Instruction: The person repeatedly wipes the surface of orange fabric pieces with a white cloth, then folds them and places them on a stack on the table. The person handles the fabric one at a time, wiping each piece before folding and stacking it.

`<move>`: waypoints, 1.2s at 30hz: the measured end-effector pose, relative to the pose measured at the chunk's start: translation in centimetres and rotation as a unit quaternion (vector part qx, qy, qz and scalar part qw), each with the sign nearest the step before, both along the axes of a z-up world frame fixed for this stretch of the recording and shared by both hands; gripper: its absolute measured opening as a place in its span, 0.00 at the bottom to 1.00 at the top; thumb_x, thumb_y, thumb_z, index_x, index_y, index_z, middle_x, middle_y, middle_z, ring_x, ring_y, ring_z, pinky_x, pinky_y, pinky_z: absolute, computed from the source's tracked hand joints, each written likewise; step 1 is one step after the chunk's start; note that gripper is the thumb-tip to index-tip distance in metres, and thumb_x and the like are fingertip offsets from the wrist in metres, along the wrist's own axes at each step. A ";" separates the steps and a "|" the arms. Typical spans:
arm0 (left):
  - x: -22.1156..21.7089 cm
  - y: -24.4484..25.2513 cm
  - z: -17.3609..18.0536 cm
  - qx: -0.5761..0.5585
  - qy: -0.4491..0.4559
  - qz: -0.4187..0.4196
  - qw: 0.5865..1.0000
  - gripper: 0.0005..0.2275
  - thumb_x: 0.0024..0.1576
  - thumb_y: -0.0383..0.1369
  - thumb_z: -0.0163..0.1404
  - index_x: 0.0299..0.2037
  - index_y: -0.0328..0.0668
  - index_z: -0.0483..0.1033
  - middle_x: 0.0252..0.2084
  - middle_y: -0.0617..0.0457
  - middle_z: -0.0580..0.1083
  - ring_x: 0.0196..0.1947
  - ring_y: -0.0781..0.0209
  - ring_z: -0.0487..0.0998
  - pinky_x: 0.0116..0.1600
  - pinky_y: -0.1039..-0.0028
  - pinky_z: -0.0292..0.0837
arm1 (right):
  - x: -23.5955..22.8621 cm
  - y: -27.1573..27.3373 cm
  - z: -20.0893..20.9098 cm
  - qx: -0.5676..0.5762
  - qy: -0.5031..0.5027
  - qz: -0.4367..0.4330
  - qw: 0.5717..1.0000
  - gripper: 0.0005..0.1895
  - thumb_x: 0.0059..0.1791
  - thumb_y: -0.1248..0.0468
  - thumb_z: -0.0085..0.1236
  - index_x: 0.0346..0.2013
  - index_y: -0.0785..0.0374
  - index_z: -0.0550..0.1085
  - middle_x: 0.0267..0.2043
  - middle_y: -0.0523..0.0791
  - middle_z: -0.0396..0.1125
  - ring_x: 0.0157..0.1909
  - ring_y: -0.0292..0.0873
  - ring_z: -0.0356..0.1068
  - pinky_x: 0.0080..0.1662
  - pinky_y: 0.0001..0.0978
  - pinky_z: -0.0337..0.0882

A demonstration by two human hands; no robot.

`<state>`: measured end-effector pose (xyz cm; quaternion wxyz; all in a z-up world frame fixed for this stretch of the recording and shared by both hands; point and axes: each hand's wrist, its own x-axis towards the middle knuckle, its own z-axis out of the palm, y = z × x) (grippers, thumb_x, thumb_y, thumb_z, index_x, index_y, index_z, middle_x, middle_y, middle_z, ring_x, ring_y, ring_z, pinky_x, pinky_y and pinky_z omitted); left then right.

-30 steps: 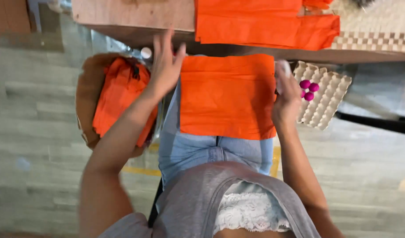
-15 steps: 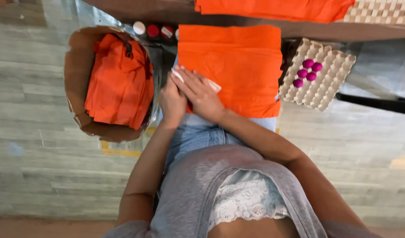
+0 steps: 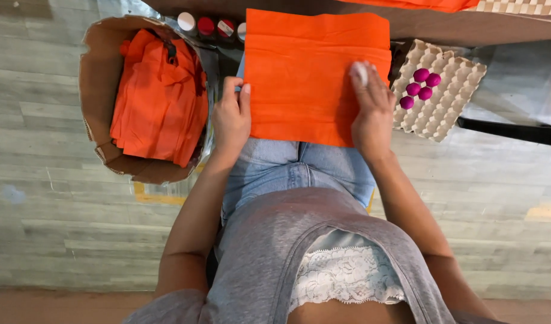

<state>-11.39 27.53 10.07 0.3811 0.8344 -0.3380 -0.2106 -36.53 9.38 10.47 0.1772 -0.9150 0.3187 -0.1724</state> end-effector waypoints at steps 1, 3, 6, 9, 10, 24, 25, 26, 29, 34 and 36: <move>-0.3 0.4 0.8 0.000 -0.001 0.001 1.000 0.10 0.74 0.42 0.42 0.50 0.47 0.70 0.23 0.45 0.78 0.26 0.35 0.82 0.34 0.51 0.75 | 0.3 0.7 -0.8 0.000 -0.001 0.001 1.000 0.33 0.54 0.84 0.41 0.72 0.63 0.74 0.76 0.54 0.63 0.76 0.55 0.63 0.64 0.43 0.61; -1.0 1.1 2.4 -0.026 0.041 -0.002 0.999 0.13 0.76 0.39 0.37 0.66 0.47 0.62 0.26 0.42 0.73 0.27 0.33 0.78 0.36 0.48 0.73 | 0.9 2.2 -2.5 0.058 -0.109 -0.036 0.992 0.29 0.59 0.79 0.35 0.70 0.65 0.74 0.71 0.57 0.66 0.71 0.59 0.67 0.65 0.44 0.65; -2.6 2.6 1.6 -0.045 0.044 0.003 0.998 0.20 0.75 0.34 0.38 0.77 0.50 0.53 0.34 0.48 0.73 0.34 0.39 0.79 0.45 0.55 0.76 | 9.3 6.9 6.3 0.167 -0.199 0.063 0.964 0.26 0.61 0.76 0.33 0.73 0.70 0.68 0.74 0.63 0.62 0.76 0.68 0.61 0.73 0.51 0.63; -3.8 2.8 1.6 0.004 0.042 0.026 0.999 0.31 0.67 0.23 0.46 0.79 0.58 0.50 0.45 0.39 0.79 0.47 0.23 0.79 0.54 0.38 0.75 | 12.0 11.4 0.1 0.188 -0.159 0.147 0.958 0.27 0.53 0.79 0.49 0.67 0.67 0.73 0.71 0.60 0.66 0.73 0.62 0.66 0.73 0.50 0.64; -3.7 2.5 2.2 0.001 0.044 0.020 0.999 0.31 0.67 0.23 0.46 0.79 0.58 0.50 0.45 0.39 0.79 0.47 0.23 0.79 0.54 0.38 0.75 | 12.2 11.7 -0.2 0.184 -0.159 0.142 0.959 0.27 0.53 0.79 0.49 0.67 0.67 0.73 0.71 0.60 0.66 0.73 0.62 0.66 0.73 0.50 0.64; -3.0 3.0 0.4 -0.042 0.046 0.010 0.998 0.19 0.74 0.29 0.39 0.75 0.49 0.59 0.30 0.59 0.60 0.25 0.59 0.65 0.39 0.68 0.71 | -4.4 3.4 -0.9 0.052 -0.065 -0.078 0.993 0.30 0.58 0.79 0.38 0.72 0.60 0.73 0.73 0.56 0.64 0.73 0.58 0.65 0.71 0.46 0.63; -3.1 3.0 0.7 -0.041 0.044 0.012 0.998 0.19 0.74 0.29 0.39 0.75 0.49 0.59 0.30 0.59 0.60 0.25 0.59 0.65 0.39 0.68 0.71 | -5.9 3.0 -1.7 0.053 -0.067 -0.076 0.993 0.30 0.58 0.79 0.38 0.72 0.60 0.73 0.73 0.56 0.64 0.73 0.58 0.65 0.71 0.46 0.63; -3.1 3.0 0.9 -0.028 0.039 0.003 0.999 0.20 0.73 0.29 0.40 0.76 0.50 0.58 0.31 0.55 0.62 0.26 0.50 0.68 0.39 0.62 0.72 | -7.3 2.6 -2.6 0.084 -0.070 -0.095 0.989 0.31 0.56 0.80 0.44 0.73 0.62 0.71 0.70 0.60 0.66 0.70 0.64 0.66 0.68 0.52 0.65; -2.3 2.4 4.1 0.055 -0.038 -0.049 0.997 0.24 0.71 0.30 0.45 0.78 0.50 0.56 0.44 0.46 0.70 0.37 0.36 0.76 0.46 0.49 0.74 | -8.2 1.1 -2.8 0.108 -0.136 -0.152 0.973 0.31 0.56 0.80 0.40 0.74 0.67 0.68 0.70 0.62 0.64 0.72 0.65 0.62 0.71 0.53 0.62; -0.8 -1.0 6.0 0.184 -0.267 -0.140 0.936 0.34 0.69 0.37 0.56 0.79 0.33 0.51 0.71 0.37 0.65 0.68 0.40 0.71 0.77 0.44 0.56 | 0.7 -0.6 -0.5 0.114 -0.336 -0.099 0.929 0.19 0.68 0.68 0.38 0.74 0.67 0.64 0.77 0.54 0.59 0.80 0.54 0.58 0.81 0.52 0.61; -1.2 -3.5 4.9 0.242 -0.174 -0.173 0.939 0.35 0.74 0.36 0.50 0.83 0.33 0.39 0.85 0.42 0.37 0.86 0.48 0.41 0.86 0.52 0.36 | 4.1 -0.1 -3.2 0.121 -0.165 -0.021 0.979 0.55 0.39 0.84 0.36 0.82 0.51 0.54 0.80 0.52 0.56 0.73 0.59 0.62 0.64 0.48 0.70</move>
